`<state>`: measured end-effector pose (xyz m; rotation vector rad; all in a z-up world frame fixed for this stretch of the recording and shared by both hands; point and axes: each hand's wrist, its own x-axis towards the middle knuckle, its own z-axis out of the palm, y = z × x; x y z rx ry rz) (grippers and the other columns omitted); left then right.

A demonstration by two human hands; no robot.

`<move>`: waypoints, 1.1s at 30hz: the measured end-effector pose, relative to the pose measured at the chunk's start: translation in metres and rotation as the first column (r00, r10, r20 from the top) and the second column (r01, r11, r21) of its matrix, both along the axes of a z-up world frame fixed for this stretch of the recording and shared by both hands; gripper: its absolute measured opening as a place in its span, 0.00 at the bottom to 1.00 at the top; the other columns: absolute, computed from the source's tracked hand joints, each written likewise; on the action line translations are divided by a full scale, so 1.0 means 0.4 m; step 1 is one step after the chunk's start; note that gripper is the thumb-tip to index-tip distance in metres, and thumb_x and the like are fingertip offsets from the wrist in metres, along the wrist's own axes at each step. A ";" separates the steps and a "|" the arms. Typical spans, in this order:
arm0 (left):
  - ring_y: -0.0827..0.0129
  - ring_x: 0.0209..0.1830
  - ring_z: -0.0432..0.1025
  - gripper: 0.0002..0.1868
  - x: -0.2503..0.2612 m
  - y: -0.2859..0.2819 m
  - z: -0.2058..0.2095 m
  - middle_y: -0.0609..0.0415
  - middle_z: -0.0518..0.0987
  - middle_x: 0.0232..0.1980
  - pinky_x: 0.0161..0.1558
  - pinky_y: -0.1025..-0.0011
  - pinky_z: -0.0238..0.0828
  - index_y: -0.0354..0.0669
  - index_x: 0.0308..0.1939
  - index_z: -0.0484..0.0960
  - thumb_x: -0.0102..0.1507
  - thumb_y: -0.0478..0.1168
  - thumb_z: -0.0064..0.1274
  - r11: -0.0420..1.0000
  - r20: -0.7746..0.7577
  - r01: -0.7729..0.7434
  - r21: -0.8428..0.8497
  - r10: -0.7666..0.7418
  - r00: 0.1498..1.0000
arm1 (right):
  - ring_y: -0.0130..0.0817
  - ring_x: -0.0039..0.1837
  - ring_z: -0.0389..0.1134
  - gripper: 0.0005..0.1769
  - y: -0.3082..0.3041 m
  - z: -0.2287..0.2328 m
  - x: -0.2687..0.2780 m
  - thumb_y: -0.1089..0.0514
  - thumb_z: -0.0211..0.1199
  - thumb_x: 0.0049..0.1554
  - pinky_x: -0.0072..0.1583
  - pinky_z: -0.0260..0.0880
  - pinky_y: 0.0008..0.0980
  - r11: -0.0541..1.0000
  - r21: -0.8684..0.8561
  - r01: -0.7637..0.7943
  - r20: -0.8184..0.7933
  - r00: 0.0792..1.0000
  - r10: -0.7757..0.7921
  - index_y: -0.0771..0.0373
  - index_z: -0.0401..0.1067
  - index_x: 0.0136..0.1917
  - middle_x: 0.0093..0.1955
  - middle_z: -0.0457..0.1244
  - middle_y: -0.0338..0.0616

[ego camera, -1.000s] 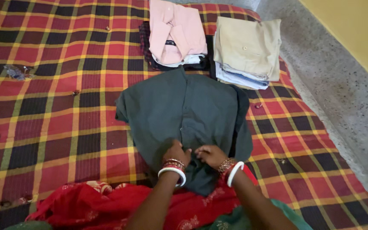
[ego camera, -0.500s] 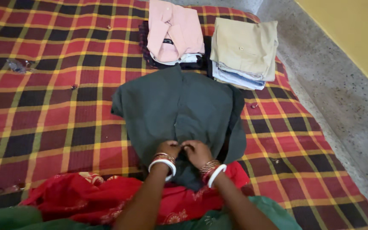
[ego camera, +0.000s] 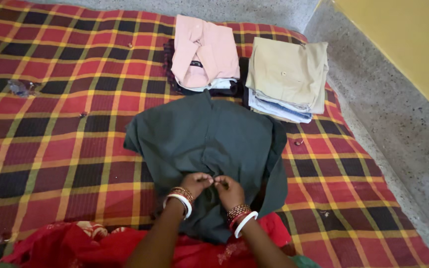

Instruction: The person buttons a dark green shirt laid flat on a plaid bedsheet. They fasten the buttons from the bottom up, smooth the fabric, and adjust the collar. The shirt remains on the bed throughout the clip.

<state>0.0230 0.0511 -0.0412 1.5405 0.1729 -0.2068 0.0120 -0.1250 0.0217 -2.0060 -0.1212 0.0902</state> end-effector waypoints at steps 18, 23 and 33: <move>0.74 0.43 0.79 0.16 -0.073 -0.031 0.048 0.55 0.88 0.43 0.51 0.73 0.74 0.38 0.45 0.86 0.61 0.46 0.61 0.995 0.167 -0.098 0.025 0.093 0.982 | 0.45 0.45 0.75 0.09 0.028 0.062 -0.058 0.54 0.67 0.55 0.49 0.73 0.38 0.969 -0.225 0.099 0.132 0.989 -0.070 0.60 0.77 0.47 0.42 0.72 0.50; 0.73 0.43 0.79 0.19 -0.079 -0.023 0.079 0.53 0.87 0.43 0.51 0.72 0.74 0.36 0.45 0.87 0.58 0.46 0.67 0.988 0.101 -0.104 0.115 0.092 0.991 | 0.45 0.46 0.75 0.09 0.032 0.066 -0.054 0.56 0.66 0.56 0.49 0.73 0.38 0.968 -0.219 0.126 0.239 0.968 -0.072 0.61 0.77 0.48 0.43 0.71 0.51; 0.72 0.44 0.79 0.18 -0.067 -0.012 0.043 0.53 0.88 0.43 0.50 0.72 0.73 0.38 0.48 0.86 0.61 0.47 0.61 0.987 0.112 -0.115 0.108 0.103 0.988 | 0.30 0.40 0.71 0.10 0.008 0.028 -0.015 0.57 0.59 0.61 0.45 0.72 0.32 0.989 0.116 0.092 -0.112 0.991 -0.079 0.64 0.77 0.48 0.40 0.71 0.41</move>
